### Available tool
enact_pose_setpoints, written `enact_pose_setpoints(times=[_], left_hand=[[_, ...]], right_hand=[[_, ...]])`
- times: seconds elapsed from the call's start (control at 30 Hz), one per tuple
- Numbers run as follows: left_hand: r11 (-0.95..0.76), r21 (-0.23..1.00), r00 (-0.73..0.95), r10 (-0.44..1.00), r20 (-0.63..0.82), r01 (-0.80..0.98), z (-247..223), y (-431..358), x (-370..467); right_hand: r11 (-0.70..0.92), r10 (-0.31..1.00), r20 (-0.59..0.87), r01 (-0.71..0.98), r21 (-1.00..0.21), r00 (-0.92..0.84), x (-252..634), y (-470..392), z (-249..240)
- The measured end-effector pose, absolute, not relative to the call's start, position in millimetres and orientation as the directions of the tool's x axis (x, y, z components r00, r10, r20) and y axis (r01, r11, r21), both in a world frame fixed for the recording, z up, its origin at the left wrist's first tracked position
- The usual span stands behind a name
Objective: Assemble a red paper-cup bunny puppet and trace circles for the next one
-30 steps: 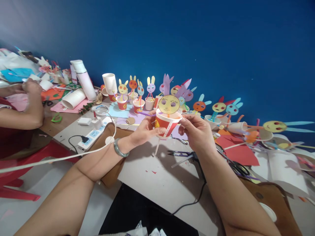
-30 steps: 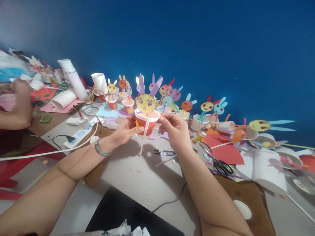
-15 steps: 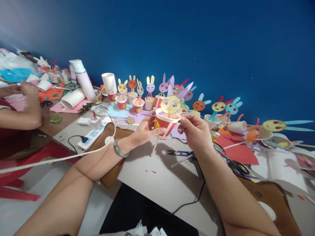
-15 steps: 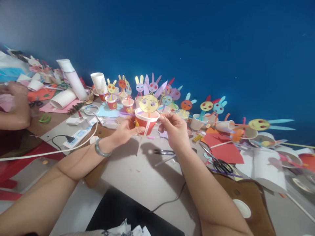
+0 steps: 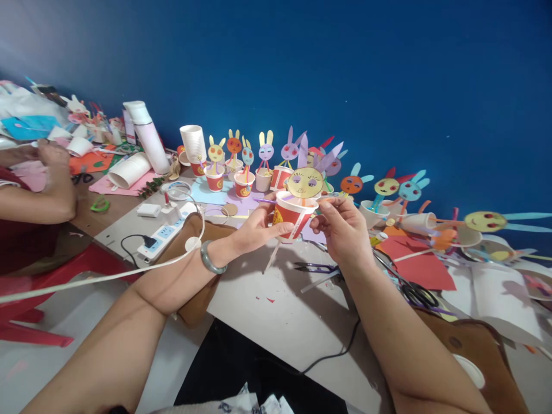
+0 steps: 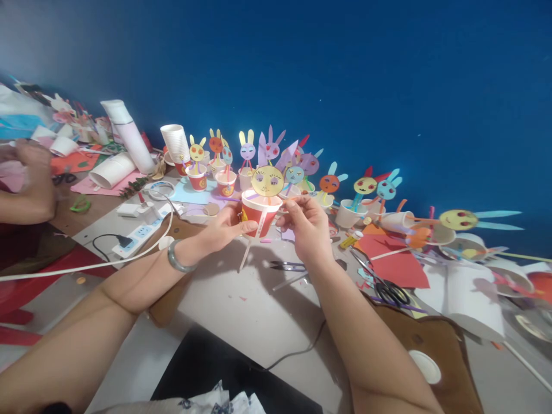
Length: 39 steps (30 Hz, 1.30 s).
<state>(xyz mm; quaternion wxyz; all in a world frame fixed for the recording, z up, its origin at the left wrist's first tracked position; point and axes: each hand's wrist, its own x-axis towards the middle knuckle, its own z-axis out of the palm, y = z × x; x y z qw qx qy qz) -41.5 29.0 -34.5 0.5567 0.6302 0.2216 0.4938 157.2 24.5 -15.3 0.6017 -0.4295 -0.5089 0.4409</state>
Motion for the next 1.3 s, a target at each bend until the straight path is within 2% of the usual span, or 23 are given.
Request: enact_pose_setpoints(times=[0.17, 0.37, 0.53, 0.8, 1.03, 1.17, 1.3], left_hand=[[-0.289, 0.931, 0.450, 0.817, 0.361, -0.223, -38, 33, -42], [-0.162, 0.913, 0.373, 0.875, 0.308, -0.374, -56, 44, -41], [-0.082, 0.922, 0.346, 0.911, 0.223, -0.380, -59, 45, -39], [-0.031, 0.918, 0.407, 0.890, 0.205, -0.395, -58, 45, -36], [-0.027, 0.858, 0.466, 0.831, 0.304, -0.512, -51, 43, -43], [-0.021, 0.866, 0.500, 0.809, 0.307, -0.499, -53, 47, -48], [-0.098, 0.893, 0.498, 0.801, 0.332, -0.438, -56, 53, -52]], right_hand=[[0.240, 0.968, 0.235, -0.046, -0.970, 0.083, 157, 26, -16], [0.244, 0.968, 0.243, -0.016, -0.970, 0.056, 156, 25, -19], [0.222, 0.974, 0.220, -0.046, -0.974, 0.058, 155, 24, -20], [0.234, 0.972, 0.234, -0.017, -0.972, 0.035, 153, 22, -19], [0.256, 0.966, 0.252, -0.100, -0.961, 0.056, 154, 22, -18], [0.276, 0.960, 0.264, -0.140, -0.951, 0.095, 155, 21, -15], [0.294, 0.954, 0.282, -0.154, -0.943, 0.096, 156, 21, -15]])
